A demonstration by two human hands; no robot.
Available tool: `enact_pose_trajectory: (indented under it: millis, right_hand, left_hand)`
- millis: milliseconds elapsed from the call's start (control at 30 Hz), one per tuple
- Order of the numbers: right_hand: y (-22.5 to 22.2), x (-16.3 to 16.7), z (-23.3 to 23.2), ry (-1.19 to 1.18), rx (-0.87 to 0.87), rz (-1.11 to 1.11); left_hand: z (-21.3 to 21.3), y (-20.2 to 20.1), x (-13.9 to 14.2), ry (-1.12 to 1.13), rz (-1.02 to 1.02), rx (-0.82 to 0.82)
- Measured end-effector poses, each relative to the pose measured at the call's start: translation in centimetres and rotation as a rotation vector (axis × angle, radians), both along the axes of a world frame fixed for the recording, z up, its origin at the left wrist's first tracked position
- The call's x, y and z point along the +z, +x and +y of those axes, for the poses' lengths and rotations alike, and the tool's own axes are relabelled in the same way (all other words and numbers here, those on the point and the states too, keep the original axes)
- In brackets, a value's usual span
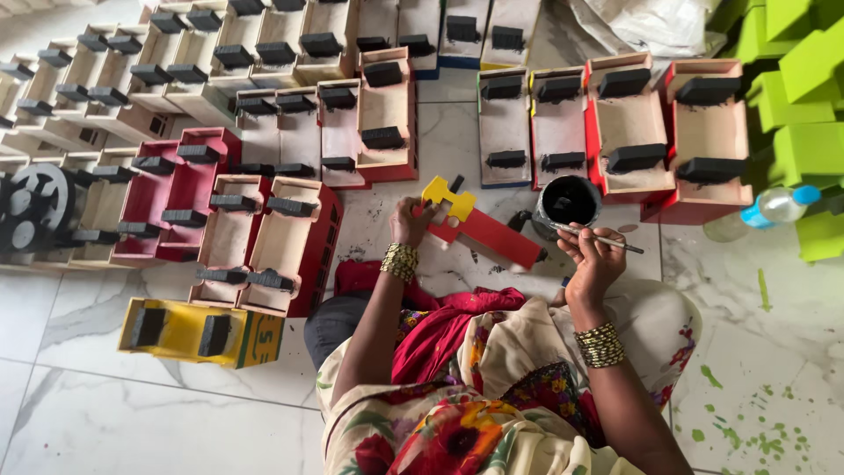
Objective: The person sits on the floor painting black paint onto the wheel and axle blocks of wooden toy bus models using a brush. They hold each toy body steady with one hand, dip the brush into a paint can, coat the black parts, and set finished toys aside while picking up the next one.
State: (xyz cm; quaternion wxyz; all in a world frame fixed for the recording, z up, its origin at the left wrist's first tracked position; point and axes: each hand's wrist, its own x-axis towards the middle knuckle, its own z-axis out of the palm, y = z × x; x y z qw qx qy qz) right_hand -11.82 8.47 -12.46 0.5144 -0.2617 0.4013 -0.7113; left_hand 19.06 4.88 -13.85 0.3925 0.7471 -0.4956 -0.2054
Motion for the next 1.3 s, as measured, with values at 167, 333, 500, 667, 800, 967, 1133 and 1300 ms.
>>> enact_pose_trajectory:
  millis: [167, 333, 500, 667, 800, 967, 1133, 1300]
  right_hand:
    - [-0.6, -0.5, 0.5, 0.020, -0.030, 0.001]
    - [-0.1, -0.8, 0.6, 0.008, -0.014, -0.007]
    - [0.2, -1.0, 0.8, 0.018, 0.008, -0.002]
    - [0.3, -1.0, 0.8, 0.035, 0.004, 0.017]
    - [0.2, -1.0, 0.8, 0.012, 0.014, -0.006]
    - [0.0, -1.2, 0.7, 0.014, 0.000, -0.030]
    - [-1.2, -0.5, 1.0, -0.051, -0.051, -0.069]
    - [-2.2, 1.9, 2.5, -0.144, -0.037, 0.059]
  left_hand:
    - [2.1, 0.4, 2.6, -0.483, -0.123, -0.306]
    - [5.2, 1.2, 4.7, -0.476, -0.139, -0.489]
    - [6.2, 1.7, 5.3, -0.352, -0.114, -0.502]
    - [5.6, 0.7, 5.7, -0.338, -0.260, -0.532]
    - [5.5, -1.3, 6.6, -0.193, -0.251, -0.499]
    - [5.2, -3.9, 7.3, -0.145, -0.379, -0.476]
    - [4.1, -2.5, 7.1, -0.107, -0.361, -0.600]
    - [2.9, 0.2, 6.2, -0.184, -0.557, -0.571]
